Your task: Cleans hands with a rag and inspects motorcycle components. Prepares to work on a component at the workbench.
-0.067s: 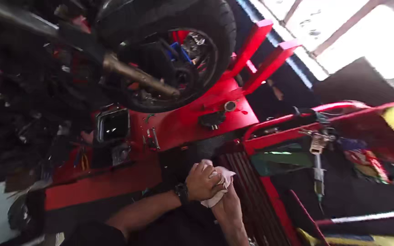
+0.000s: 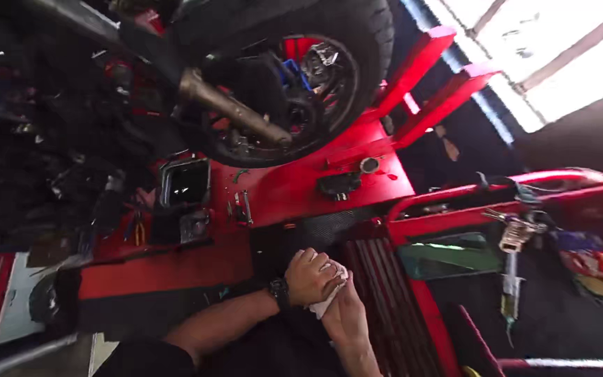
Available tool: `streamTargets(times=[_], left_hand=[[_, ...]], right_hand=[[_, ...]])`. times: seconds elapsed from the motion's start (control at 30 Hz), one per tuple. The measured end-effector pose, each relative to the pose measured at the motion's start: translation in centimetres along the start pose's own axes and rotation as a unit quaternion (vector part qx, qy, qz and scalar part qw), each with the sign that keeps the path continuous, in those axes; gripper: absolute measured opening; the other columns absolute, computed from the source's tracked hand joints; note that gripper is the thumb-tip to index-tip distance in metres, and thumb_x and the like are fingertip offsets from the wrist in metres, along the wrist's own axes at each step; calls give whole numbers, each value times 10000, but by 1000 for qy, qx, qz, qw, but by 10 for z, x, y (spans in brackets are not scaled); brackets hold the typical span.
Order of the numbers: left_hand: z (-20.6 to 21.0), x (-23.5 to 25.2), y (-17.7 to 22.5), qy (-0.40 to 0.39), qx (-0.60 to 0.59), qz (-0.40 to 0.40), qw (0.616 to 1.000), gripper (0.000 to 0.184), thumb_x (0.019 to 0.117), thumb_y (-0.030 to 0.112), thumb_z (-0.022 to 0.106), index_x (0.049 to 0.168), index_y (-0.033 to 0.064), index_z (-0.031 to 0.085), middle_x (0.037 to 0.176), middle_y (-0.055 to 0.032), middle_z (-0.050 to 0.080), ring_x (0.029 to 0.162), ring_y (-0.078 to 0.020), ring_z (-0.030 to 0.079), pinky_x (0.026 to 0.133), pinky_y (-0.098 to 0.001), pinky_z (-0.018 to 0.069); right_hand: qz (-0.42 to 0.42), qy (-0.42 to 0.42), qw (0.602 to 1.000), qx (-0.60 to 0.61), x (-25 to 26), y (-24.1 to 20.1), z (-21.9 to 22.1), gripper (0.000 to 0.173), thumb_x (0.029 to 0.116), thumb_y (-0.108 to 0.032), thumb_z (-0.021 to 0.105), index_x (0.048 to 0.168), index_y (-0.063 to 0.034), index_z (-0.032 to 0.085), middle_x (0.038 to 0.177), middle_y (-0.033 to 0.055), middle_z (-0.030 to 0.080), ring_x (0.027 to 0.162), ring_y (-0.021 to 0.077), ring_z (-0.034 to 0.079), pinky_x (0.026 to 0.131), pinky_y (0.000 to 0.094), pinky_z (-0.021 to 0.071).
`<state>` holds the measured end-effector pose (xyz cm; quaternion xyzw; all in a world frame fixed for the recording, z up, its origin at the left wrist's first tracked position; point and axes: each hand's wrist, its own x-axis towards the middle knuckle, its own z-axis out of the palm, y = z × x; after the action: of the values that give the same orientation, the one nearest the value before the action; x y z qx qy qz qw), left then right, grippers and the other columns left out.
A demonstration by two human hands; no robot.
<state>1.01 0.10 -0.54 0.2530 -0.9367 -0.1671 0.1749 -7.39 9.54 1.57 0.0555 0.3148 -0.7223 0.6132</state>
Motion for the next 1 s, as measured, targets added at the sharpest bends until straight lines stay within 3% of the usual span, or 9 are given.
streamTargets(times=[0.17,0.37,0.43,0.5,0.57,0.67,0.8,0.93,1.0], left_hand=[[-2,-10,-4,62,0,-109,992,474,1054,360,434,796,76,710,836,-86,688,813,-267,679,707,-438,575],[-27,-17,-13,57,-95,-244,964,495,1075,326,432,798,16,701,824,-134,701,833,-289,718,743,-487,594],[-39,-19,-30,9,-152,-365,918,551,1087,361,373,867,-9,719,884,-172,731,905,-313,728,837,-530,575],[-54,-25,-65,-15,-191,-446,874,579,1092,408,356,937,-13,722,919,-191,728,950,-334,721,888,-557,560],[-71,-40,-103,7,-223,-462,858,563,1093,407,371,972,-12,727,924,-189,727,948,-326,718,903,-553,558],[-99,-73,-146,38,-288,-436,852,530,1093,374,396,944,-19,719,861,-175,710,871,-300,709,866,-537,561],[-115,-120,-179,34,-452,-466,760,499,1092,364,433,955,-43,687,846,-150,673,817,-236,665,831,-477,553],[-124,-152,-200,13,-672,-434,600,452,1103,376,418,968,12,649,790,-41,659,720,-112,650,724,-344,577],[-132,-169,-206,10,-731,-401,552,409,1101,354,422,957,45,649,778,-5,668,711,-80,656,704,-307,580]], right_hand=[[55,-84,995,-3,2,13,3,447,1035,-474,540,1346,-160,607,1213,71,712,1119,168,692,953,405,592],[60,-151,983,-81,10,32,-3,379,960,-449,682,1211,-166,702,1082,38,752,992,120,722,888,335,612],[90,-180,977,-74,31,56,-23,354,907,-446,745,1174,-214,729,1058,11,760,963,116,724,885,339,610],[117,-134,976,-128,59,93,-42,303,948,-338,693,1156,-119,716,1048,82,761,962,197,736,888,411,614],[168,-114,909,-365,81,136,-65,344,1065,-230,468,1195,30,652,1086,149,752,1011,247,730,921,432,602],[305,-202,728,-579,77,173,-87,473,1093,-364,442,1206,19,697,1173,133,721,1111,186,661,1035,430,503],[380,-195,690,-584,59,184,-33,416,1096,-308,427,1244,-6,672,1192,67,703,1090,58,629,1020,314,495],[371,-146,679,-617,59,211,-6,401,1091,-194,439,1382,57,555,1380,154,613,1262,122,567,1125,321,421],[353,-150,623,-681,57,221,0,411,1085,-189,471,1383,82,552,1388,205,609,1300,190,568,1138,367,425]])
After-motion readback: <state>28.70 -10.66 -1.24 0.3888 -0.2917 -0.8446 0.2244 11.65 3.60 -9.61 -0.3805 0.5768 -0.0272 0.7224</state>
